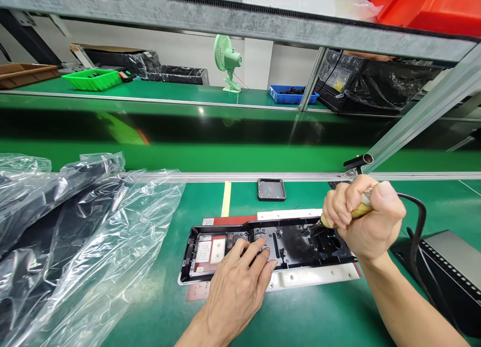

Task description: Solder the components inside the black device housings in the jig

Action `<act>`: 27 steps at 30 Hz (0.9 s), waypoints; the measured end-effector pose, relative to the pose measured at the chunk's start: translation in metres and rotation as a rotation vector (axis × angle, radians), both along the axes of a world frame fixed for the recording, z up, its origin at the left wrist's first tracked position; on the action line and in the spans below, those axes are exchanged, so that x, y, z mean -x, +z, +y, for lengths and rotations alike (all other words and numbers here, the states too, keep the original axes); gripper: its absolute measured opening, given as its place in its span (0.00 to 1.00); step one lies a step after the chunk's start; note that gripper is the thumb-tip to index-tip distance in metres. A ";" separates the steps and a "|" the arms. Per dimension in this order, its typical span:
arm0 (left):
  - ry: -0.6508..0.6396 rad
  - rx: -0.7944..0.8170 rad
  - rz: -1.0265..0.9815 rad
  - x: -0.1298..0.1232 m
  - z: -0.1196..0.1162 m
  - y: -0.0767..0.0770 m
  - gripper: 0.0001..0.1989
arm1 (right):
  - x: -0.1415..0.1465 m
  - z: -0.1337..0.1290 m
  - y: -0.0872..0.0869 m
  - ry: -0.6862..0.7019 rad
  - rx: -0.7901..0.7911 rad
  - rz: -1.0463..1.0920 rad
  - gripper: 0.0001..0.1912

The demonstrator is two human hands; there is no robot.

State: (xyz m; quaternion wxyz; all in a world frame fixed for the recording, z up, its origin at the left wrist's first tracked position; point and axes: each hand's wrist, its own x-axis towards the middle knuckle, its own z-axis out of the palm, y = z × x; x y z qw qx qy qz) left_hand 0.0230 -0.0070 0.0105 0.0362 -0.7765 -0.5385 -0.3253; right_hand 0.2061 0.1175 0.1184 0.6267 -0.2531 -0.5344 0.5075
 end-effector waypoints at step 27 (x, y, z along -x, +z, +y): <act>0.010 -0.004 0.018 0.000 0.000 -0.002 0.10 | -0.014 0.011 0.005 0.257 -0.019 -0.030 0.21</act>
